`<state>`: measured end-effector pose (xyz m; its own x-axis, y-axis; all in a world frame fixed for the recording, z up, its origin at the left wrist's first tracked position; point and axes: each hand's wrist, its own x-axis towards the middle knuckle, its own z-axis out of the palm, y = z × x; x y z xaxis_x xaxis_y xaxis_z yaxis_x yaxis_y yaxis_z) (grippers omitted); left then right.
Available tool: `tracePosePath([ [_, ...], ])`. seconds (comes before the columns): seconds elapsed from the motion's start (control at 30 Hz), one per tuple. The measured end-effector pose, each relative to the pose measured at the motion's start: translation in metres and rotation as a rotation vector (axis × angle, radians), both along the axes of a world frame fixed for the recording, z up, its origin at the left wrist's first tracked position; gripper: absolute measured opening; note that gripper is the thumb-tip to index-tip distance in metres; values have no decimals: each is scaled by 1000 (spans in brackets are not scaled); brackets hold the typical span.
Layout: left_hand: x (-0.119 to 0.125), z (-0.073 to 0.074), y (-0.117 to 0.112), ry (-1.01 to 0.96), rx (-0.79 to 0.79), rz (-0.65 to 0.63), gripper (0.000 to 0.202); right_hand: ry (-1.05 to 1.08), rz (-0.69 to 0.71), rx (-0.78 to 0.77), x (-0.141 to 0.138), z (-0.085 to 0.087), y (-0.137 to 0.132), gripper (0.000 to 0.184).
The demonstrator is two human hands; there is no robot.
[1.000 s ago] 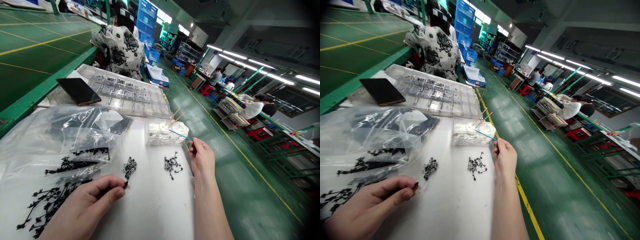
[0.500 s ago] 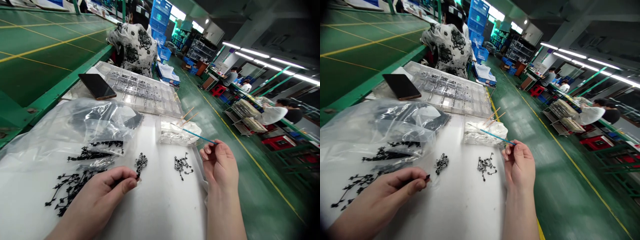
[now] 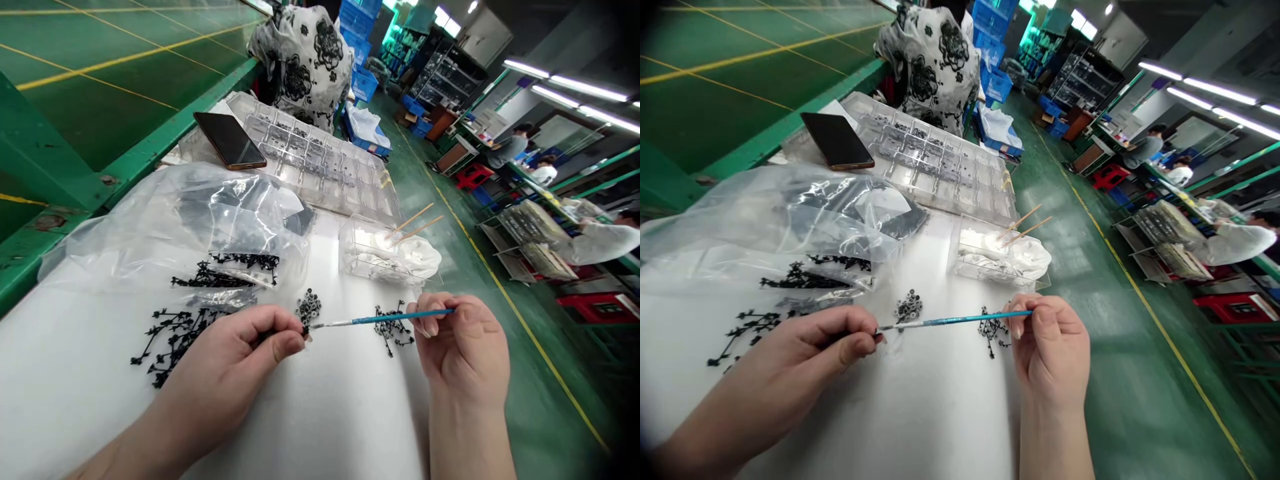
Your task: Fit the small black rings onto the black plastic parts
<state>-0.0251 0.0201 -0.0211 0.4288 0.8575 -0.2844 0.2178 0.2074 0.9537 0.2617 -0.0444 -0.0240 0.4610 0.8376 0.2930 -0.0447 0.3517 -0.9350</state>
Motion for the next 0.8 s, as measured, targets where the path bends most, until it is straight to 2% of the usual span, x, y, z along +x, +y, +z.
tracePosePath([
  [0.33, 0, -3, 1, -9, 17, 10, 22, -30, -6, -17, 1, -2, 1, 13],
  [0.47, -1, -6, 2, -19, 46, -41, 22, -33, -7, -7, 2, -2, 2, 12],
  [0.57, -1, -6, 1, -15, 42, -17, 22, -28, -6, -1, 2, -1, 1, 11],
  [0.8, 1, -1, 0, 23, 30, -6, 23, 104, -50, 26, 2, 3, 2, 16],
])
